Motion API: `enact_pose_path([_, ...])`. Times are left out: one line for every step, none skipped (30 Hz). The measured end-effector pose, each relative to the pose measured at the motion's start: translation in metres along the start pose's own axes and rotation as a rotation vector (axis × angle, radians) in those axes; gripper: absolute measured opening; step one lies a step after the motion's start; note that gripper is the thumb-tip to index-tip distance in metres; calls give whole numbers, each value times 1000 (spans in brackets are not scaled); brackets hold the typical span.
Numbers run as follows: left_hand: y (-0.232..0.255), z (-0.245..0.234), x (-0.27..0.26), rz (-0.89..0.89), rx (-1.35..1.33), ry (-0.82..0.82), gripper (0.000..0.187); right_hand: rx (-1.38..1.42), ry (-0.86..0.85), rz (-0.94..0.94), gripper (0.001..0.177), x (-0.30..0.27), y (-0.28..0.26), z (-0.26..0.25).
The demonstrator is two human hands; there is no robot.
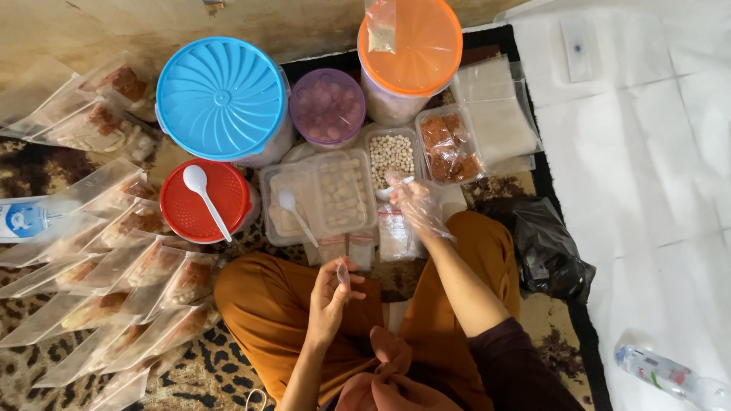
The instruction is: Package small food items into plastic bags using a spoon
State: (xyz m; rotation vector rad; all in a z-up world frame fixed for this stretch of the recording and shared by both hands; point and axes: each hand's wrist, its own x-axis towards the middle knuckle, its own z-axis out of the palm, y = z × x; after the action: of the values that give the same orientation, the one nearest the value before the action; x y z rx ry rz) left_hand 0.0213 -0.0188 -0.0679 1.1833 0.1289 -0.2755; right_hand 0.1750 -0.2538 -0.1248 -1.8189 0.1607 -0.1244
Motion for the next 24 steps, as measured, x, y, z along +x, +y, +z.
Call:
enact_pose_path([0,-1,-1,-3,7,5,56,147,-13,-133,15,1,16,1])
enact_pose_path([1,-1,-1,-6,14,9,57,293,-26,-268,13,2,31,1])
enact_pose_path([-2,-3,-1,-6,14,8,57,293,-26,-268,13,2,23,-3])
enact_pose_path([-5,-5,-1,7,17,4,57,279,49,-153,15,3,15,-6])
enact_pose_path([-7,-6,-2,20,19,-1,57,263,124,-39,17,3,7,-9])
enact_pose_path([-7,-6,-1,21,18,0,57,263,123,-39,17,5,7,-12])
enact_pose_path([-7,-6,-1,7,21,4,54,235,201,-25,16,8,6,-14])
enact_pose_path([-8,-6,-1,-8,22,6,50,205,281,-10,16,9,6,-18])
enact_pose_path([-10,-5,-1,-10,20,5,50,202,282,-9,16,8,-13,-18])
enact_pose_path([-12,-4,0,-17,21,9,51,103,263,53,20,8,-31,-18])
enact_pose_path([-15,-3,1,-24,21,14,51,4,242,116,26,8,-50,-17])
enact_pose_path([-13,-1,1,-24,21,12,51,3,244,117,26,7,-51,-13])
enact_pose_path([-11,1,1,-31,26,3,51,118,151,89,26,6,-53,-9])
enact_pose_path([-9,3,2,-34,31,-3,52,234,52,58,28,5,-55,-4])
enact_pose_path([-7,3,3,-32,32,-1,52,235,50,57,28,8,-38,1])
enact_pose_path([-5,3,2,-35,40,2,51,77,30,16,17,11,-21,7])
enact_pose_path([-3,4,2,-38,49,5,51,-81,9,-25,16,13,-4,14])
enact_pose_path([-4,1,0,-38,49,6,51,-81,8,-25,16,14,-4,14])
enact_pose_path([-5,-2,-1,-14,44,0,52,-99,20,-43,16,15,-5,13])
enact_pose_path([-6,-4,0,11,39,-8,52,-118,33,-63,18,18,-6,13])
enact_pose_path([-3,-5,0,14,39,-8,52,-118,33,-65,18,23,-12,7])
enact_pose_path([0,-6,-1,16,58,-1,54,-238,46,7,22,26,-18,1])
enact_pose_path([2,-7,-1,18,77,7,56,-358,59,79,31,30,-24,-5])
enact_pose_path([1,-8,-1,19,75,6,56,-360,59,77,31,34,-24,-8])
